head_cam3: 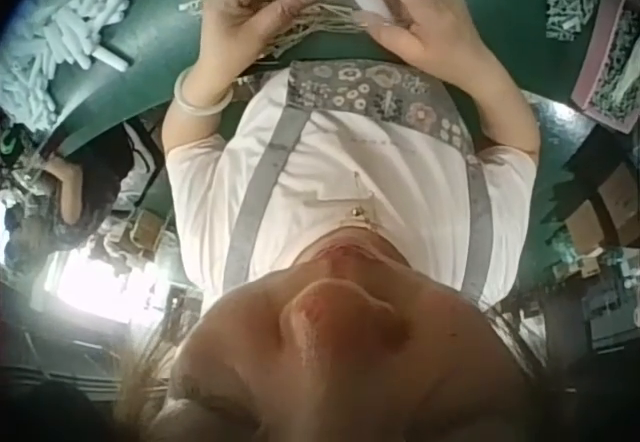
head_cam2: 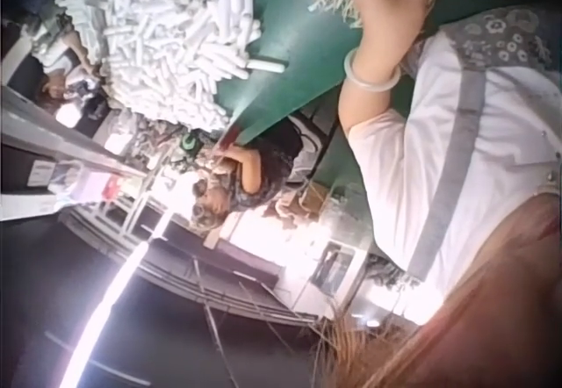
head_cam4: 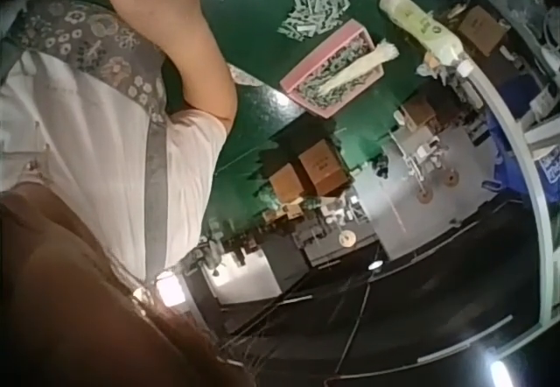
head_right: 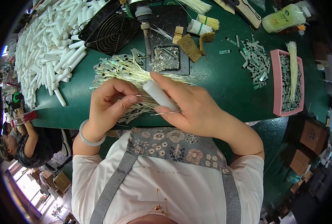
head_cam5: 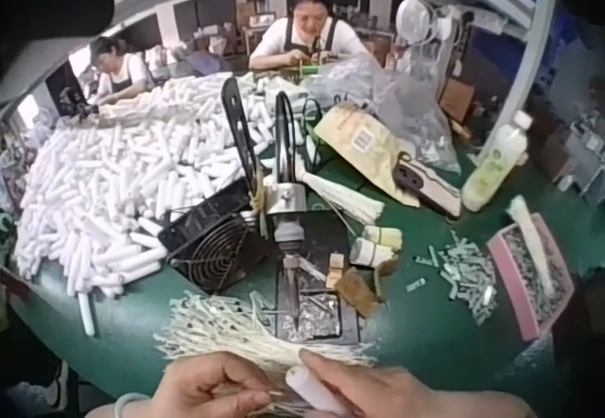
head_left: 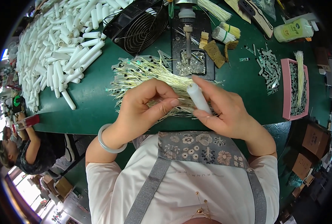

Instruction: The person prepares and assembles small electronic wire components by hand at a factory workbench, using a heating tool or soldering iron.

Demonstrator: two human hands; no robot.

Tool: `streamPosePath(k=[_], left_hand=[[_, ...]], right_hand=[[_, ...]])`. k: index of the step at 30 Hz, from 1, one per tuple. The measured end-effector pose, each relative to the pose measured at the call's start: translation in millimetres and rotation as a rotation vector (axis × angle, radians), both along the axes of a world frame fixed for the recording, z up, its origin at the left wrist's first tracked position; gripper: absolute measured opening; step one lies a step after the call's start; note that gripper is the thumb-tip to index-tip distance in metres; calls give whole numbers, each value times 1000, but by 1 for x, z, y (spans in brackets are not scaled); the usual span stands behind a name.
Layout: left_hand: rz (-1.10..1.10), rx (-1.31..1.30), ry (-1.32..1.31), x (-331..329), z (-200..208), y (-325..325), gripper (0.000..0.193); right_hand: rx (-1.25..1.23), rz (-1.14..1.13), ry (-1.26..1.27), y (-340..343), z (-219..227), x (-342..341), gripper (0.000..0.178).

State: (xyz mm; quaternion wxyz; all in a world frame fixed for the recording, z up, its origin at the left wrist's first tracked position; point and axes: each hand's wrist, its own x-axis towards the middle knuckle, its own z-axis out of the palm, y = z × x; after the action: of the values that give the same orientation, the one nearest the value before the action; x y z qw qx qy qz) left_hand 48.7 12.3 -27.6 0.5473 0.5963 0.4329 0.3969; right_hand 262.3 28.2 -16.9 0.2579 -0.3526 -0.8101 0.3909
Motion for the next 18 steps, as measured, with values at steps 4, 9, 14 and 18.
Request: streamPosePath(k=[4,9,14,18], left_hand=[[30,-173,-273,7,7,2,10],[-2,-321,-343,6,5,4,10],[1,-410,-447,12,7,6,7],[-7,-480,-511,19,6,7,7]], right_hand=[[83,-116,119,-8,-19,-2,40],[443,-101,163,-8,-29,-10,35],[619,-154,98,-10,-35,-12,34],[665,-176,43,-13,-34,-17,33]])
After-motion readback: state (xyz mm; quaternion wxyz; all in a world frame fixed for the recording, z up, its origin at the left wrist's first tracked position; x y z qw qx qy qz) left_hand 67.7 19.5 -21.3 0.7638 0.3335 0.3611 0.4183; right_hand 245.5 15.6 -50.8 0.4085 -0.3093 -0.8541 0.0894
